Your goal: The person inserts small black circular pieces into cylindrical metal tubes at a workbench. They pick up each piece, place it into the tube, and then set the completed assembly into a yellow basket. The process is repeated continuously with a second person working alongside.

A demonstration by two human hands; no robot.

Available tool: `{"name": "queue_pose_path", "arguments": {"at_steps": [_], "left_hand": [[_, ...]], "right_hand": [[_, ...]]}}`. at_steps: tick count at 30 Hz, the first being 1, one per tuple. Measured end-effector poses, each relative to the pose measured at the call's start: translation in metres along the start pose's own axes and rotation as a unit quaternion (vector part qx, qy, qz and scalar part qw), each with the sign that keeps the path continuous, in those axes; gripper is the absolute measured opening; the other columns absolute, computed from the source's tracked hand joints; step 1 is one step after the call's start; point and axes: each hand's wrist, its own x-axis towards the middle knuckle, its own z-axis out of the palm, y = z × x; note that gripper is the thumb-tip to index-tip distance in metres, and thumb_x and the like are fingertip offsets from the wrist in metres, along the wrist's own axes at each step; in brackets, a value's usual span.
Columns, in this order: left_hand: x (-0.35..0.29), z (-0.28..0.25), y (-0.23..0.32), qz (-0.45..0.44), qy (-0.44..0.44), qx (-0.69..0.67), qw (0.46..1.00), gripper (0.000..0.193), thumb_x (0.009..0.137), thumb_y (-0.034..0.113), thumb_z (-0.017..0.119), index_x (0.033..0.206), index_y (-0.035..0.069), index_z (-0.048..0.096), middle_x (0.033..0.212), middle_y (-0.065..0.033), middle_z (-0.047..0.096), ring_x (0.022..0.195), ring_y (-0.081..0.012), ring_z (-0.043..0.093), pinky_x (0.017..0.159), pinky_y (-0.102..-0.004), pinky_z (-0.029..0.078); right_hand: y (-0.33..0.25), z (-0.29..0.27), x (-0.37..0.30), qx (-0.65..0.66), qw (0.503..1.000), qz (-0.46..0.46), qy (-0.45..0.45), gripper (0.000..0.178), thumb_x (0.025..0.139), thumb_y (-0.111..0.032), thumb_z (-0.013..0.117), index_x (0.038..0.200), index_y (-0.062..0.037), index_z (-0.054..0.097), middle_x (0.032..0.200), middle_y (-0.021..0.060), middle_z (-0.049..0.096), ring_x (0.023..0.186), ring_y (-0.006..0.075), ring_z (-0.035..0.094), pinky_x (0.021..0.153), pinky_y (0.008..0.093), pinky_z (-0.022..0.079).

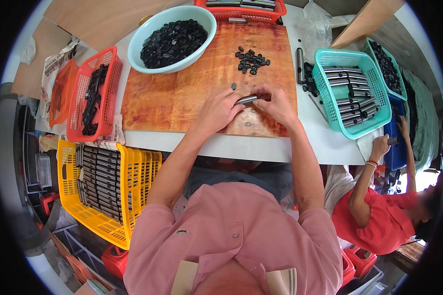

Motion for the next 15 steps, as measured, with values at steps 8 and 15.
{"name": "queue_pose_path", "arguments": {"at_steps": [8, 15], "left_hand": [[0.006, -0.004, -0.003, -0.007, -0.035, 0.012, 0.999, 0.024, 0.088, 0.023, 0.076, 0.104, 0.005, 0.074, 0.098, -0.0141, 0.065, 0.092, -0.0369, 0.065, 0.079, -0.0453, 0.054], [0.011, -0.004, -0.009, -0.006, -0.047, -0.007, 0.999, 0.025, 0.085, 0.021, 0.079, 0.102, 0.005, 0.073, 0.098, -0.013, 0.066, 0.092, -0.0368, 0.065, 0.079, -0.0449, 0.053]], "right_hand": [[-0.042, 0.038, 0.059, -0.311, 0.943, 0.066, 0.103, 0.028, 0.095, -0.029, 0.058, 0.096, -0.0046, 0.071, 0.094, 0.0218, 0.074, 0.092, 0.0422, 0.071, 0.083, 0.0529, 0.055], [-0.023, 0.056, 0.066, -0.358, 0.917, 0.011, 0.174, 0.022, 0.096, -0.024, 0.06, 0.095, -0.0026, 0.064, 0.092, 0.0212, 0.074, 0.083, 0.0411, 0.072, 0.074, 0.0521, 0.056]]}}
